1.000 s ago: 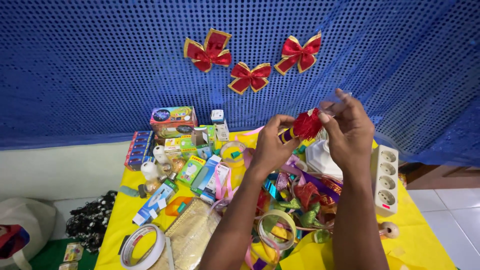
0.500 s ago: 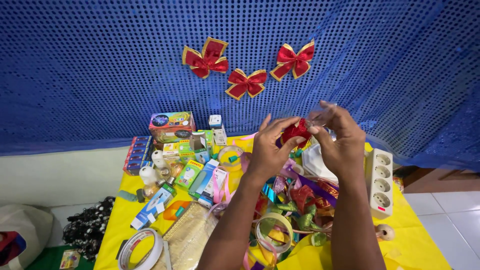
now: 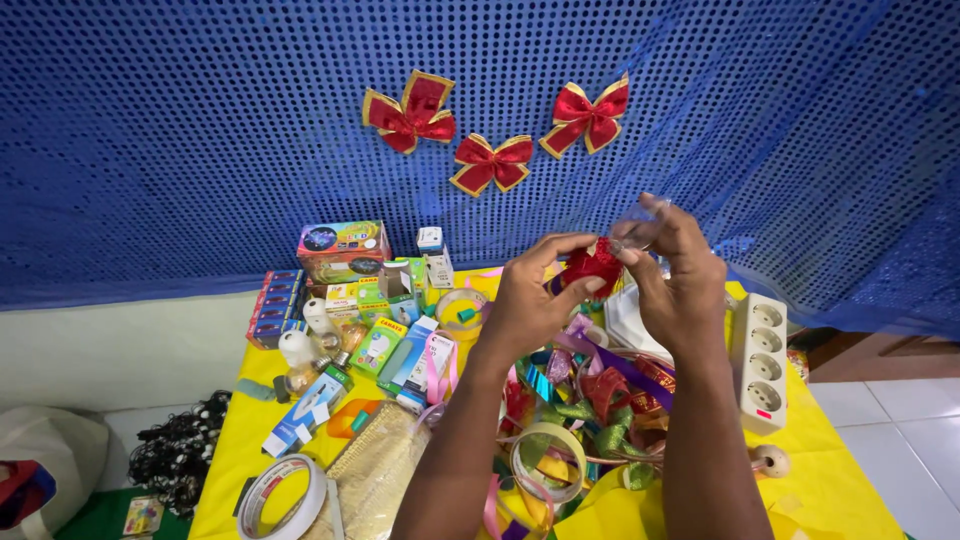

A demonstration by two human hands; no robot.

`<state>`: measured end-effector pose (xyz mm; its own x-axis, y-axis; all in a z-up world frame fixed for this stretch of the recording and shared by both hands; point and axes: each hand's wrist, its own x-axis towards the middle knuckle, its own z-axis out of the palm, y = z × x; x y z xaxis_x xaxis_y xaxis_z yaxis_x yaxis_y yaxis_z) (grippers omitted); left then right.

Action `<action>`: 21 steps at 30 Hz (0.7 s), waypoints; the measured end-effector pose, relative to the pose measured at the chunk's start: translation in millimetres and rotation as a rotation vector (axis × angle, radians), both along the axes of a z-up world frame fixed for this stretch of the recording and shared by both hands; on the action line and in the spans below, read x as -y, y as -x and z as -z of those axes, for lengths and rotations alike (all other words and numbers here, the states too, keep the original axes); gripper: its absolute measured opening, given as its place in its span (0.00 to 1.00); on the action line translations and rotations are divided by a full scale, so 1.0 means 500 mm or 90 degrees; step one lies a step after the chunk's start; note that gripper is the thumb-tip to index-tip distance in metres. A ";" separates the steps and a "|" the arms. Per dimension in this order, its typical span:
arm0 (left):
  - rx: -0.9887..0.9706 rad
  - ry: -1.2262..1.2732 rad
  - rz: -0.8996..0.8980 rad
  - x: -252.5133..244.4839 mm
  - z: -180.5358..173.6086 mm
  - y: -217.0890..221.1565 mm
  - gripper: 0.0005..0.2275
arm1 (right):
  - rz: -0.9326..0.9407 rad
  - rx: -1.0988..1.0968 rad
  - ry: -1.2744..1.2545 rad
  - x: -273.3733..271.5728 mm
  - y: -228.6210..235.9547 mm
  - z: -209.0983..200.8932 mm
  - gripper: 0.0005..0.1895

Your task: Decorating a small light bulb with ribbons and tape to create a handicraft ornament

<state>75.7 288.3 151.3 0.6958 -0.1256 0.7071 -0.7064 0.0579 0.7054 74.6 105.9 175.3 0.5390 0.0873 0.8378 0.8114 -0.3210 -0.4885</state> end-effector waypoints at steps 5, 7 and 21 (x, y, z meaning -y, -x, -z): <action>0.012 0.018 -0.020 -0.016 -0.007 0.002 0.10 | -0.065 -0.053 -0.044 -0.001 -0.002 0.010 0.26; 0.018 0.023 -0.038 -0.016 -0.012 0.005 0.09 | -0.078 -0.068 -0.055 -0.002 -0.002 0.013 0.27; 0.200 -0.060 -0.257 0.006 0.007 -0.014 0.05 | -0.100 -0.118 -0.083 -0.018 -0.011 0.033 0.40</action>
<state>82.6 285.4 147.8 0.4575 0.0364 0.8885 -0.8380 -0.3166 0.4445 80.2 114.7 158.6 0.6731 0.0791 0.7353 0.7385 -0.1233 -0.6628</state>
